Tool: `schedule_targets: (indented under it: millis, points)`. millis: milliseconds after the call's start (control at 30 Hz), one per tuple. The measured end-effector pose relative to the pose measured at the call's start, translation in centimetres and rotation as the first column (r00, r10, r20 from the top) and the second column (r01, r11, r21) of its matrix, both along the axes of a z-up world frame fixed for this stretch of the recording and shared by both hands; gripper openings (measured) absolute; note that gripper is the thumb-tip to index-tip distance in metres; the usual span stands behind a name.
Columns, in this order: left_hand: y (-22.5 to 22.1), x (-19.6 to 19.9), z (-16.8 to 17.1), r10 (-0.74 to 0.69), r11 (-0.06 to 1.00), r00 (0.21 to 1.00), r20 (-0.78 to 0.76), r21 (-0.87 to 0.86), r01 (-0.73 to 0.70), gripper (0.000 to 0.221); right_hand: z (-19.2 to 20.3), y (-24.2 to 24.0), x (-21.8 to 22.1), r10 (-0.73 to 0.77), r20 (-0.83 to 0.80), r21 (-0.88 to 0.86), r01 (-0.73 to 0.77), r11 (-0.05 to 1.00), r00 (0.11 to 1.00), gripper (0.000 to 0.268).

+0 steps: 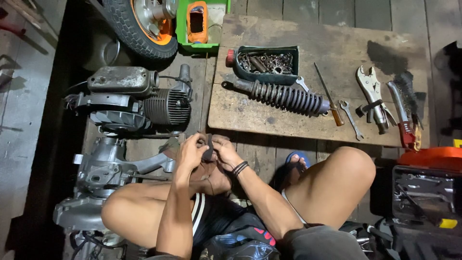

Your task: The person sits on the floor and uses a wrench to loosen and remove a bolt from a motorcycle shock absorber. They then search through a container of small parts, select a bolt, and attempt to install it into the shock absorber using the wrench.

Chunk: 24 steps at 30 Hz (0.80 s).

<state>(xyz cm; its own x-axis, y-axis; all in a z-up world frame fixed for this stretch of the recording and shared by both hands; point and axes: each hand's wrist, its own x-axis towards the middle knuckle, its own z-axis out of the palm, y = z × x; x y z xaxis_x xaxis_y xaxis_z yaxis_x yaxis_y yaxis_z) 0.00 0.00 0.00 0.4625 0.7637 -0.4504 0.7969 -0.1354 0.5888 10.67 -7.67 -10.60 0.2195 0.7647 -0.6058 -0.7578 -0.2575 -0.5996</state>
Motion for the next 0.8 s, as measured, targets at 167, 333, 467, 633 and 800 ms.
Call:
schedule_targets:
  millis: [167, 333, 467, 633, 800]
  points:
    - [0.4, 0.0, -2.2, 0.027, 0.999, 0.997, 0.069, 0.027, -0.029, 0.030, 1.7, -0.1, 1.0, 0.054, -0.001, -0.077, -0.054, 0.996, 0.999, 0.026]
    - [0.3, -0.1, -3.3, 0.031, 0.998, 0.990, 0.140, 0.047, -0.038, 0.032, -3.2, 0.6, 2.1, 0.108, 0.159, -0.050, -0.102, 0.994, 0.981, 0.025]
    - [0.0, 0.5, -2.0, 0.045, 0.997, 0.994, 0.100, 0.060, -0.052, 0.036, -3.3, 0.8, 2.0, 0.057, 0.131, -0.034, -0.053, 0.998, 0.990, 0.013]
    - [-0.5, 0.1, -1.9, 0.077, 0.994, 0.995, 0.056, 0.074, -0.081, 0.036, -4.6, 0.7, 1.5, 0.074, 0.158, -0.013, -0.073, 0.997, 0.985, 0.022]
    - [-0.5, -0.1, -2.2, 0.040, 0.992, 0.997, 0.064, 0.120, -0.047, 0.035, -1.0, 0.3, 1.4, 0.005, 0.094, -0.001, -0.005, 1.000, 0.996, 0.029]
